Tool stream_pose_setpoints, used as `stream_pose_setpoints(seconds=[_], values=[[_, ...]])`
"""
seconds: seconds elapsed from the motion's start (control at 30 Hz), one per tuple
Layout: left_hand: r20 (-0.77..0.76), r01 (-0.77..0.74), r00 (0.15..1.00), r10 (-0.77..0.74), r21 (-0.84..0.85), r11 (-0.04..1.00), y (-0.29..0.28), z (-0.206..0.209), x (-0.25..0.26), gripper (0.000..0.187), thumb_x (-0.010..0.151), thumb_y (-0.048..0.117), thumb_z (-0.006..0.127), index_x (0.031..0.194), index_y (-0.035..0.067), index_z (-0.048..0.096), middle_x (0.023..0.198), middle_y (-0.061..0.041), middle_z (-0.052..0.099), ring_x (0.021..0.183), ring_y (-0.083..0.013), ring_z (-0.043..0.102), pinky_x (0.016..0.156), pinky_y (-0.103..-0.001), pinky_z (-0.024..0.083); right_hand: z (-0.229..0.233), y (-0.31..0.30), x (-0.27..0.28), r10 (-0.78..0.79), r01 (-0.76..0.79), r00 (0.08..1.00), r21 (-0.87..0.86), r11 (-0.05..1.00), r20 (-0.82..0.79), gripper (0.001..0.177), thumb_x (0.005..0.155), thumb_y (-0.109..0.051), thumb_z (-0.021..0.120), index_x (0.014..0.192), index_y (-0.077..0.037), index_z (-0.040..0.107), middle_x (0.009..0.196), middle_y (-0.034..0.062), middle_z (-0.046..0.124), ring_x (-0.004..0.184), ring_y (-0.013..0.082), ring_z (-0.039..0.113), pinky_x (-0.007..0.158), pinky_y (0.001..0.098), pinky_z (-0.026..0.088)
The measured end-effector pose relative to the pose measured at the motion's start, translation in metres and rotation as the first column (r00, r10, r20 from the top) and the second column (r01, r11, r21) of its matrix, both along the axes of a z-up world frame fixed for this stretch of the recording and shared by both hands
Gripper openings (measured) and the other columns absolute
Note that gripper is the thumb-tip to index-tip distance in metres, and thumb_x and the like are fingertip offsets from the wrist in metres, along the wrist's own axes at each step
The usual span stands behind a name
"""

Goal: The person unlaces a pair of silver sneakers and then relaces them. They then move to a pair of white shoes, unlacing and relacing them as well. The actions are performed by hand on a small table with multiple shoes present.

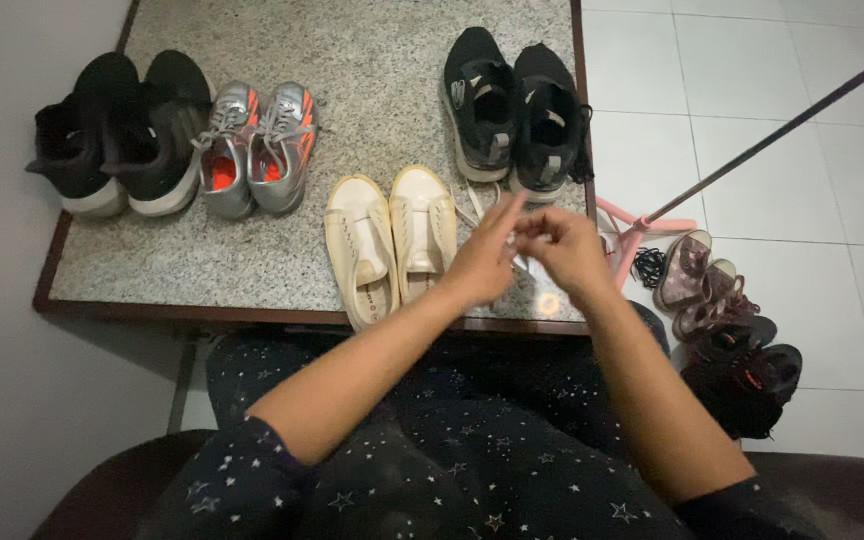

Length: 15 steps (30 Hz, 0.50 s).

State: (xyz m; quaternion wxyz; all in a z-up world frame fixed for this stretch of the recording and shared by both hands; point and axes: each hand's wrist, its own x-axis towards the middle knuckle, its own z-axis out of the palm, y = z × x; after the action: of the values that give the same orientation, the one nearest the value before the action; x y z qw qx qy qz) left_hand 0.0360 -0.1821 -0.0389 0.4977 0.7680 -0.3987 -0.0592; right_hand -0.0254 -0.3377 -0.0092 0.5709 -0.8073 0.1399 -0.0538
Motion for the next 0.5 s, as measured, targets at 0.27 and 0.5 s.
stream_pose_setpoints(seconds=[0.27,0.5], values=[[-0.03,-0.02,0.999,0.025,0.151,0.988,0.022,0.024,0.061,0.023,0.101,0.019,0.057,0.117,0.015,0.073,0.111,-0.014,0.077,0.103,-0.031,0.072,0.089,-0.043,0.056,0.063,-0.011,0.019,0.069,-0.071,0.988,0.009,0.997,0.138,0.017,0.097,0.008,0.058,0.109,-0.001,0.064,0.097,0.0072,0.068,0.082,0.0122,0.065,0.075,0.0279,0.055],[-0.418,-0.155,0.896,0.149,0.02,0.988,0.086,0.0,0.094,0.026,0.106,0.025,0.046,0.11,0.005,0.063,0.103,-0.004,0.072,0.094,-0.0178,0.07,0.083,-0.036,0.054,0.073,-0.032,-0.002,-0.303,0.048,0.93,0.747,0.663,0.209,0.017,0.1,0.009,0.051,0.103,-0.006,0.058,0.09,0.0077,0.061,0.077,0.0167,0.058,0.083,0.0381,0.058]])
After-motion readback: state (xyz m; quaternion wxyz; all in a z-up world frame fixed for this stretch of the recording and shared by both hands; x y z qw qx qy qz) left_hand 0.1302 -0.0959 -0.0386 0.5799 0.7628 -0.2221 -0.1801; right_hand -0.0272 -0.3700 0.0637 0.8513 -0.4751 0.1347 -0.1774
